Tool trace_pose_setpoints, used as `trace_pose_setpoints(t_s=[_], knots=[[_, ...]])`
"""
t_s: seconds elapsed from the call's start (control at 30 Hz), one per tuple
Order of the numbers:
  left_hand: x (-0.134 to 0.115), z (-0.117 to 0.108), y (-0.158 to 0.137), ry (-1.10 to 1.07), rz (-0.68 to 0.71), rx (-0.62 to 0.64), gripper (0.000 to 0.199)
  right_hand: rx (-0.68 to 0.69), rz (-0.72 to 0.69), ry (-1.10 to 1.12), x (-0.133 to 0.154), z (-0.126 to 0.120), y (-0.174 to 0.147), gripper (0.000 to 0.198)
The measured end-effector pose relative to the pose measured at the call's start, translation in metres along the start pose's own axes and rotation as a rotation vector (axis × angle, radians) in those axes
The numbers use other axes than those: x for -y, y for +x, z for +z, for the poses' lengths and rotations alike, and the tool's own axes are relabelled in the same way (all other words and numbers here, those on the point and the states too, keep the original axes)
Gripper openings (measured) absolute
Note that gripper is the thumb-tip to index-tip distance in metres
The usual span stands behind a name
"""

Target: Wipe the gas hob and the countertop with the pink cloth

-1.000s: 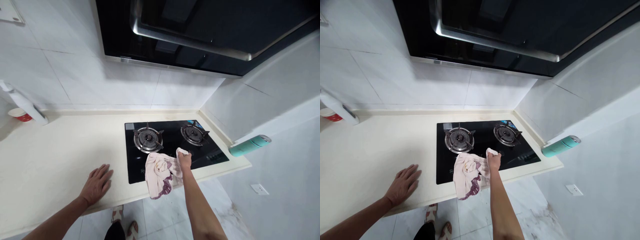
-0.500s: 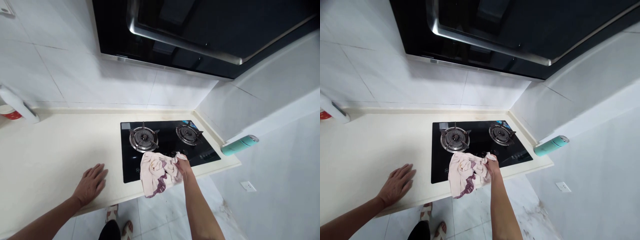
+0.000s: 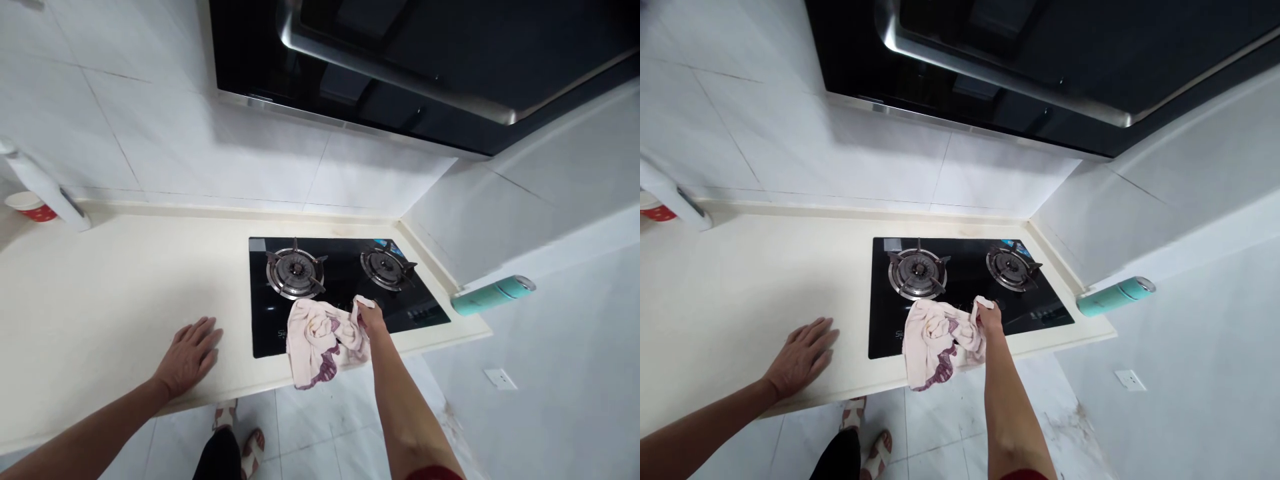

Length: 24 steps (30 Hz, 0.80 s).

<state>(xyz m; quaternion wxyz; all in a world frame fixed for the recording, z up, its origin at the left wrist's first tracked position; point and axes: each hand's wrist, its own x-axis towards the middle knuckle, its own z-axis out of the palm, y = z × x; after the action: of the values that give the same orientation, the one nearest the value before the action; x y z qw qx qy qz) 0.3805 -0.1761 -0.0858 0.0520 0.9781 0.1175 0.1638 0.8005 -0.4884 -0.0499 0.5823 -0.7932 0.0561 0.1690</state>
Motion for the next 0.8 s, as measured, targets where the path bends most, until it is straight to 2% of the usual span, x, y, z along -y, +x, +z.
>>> trace_pose_setpoints(t_s=[0.2,0.4,0.5,0.7,0.8], knots=[[0.002,0.003,-0.001,-0.005,0.004,0.000,0.042,0.042,0.077,0.027,-0.001,-0.012,-0.013,0.032],[0.002,0.001,0.000,-0.012,0.005,0.005,0.043,-0.005,0.159,-0.004,0.004,0.007,-0.002,0.037],[0.002,0.001,0.000,-0.013,0.010,0.001,0.043,-0.011,0.161,0.017,0.002,0.006,0.001,0.038],[0.002,0.003,0.000,-0.012,0.004,-0.006,0.042,0.035,0.154,0.033,-0.003,-0.009,-0.003,0.033],[0.002,0.003,0.000,-0.009,0.001,-0.006,0.042,0.055,0.171,0.019,-0.001,-0.006,-0.001,0.036]])
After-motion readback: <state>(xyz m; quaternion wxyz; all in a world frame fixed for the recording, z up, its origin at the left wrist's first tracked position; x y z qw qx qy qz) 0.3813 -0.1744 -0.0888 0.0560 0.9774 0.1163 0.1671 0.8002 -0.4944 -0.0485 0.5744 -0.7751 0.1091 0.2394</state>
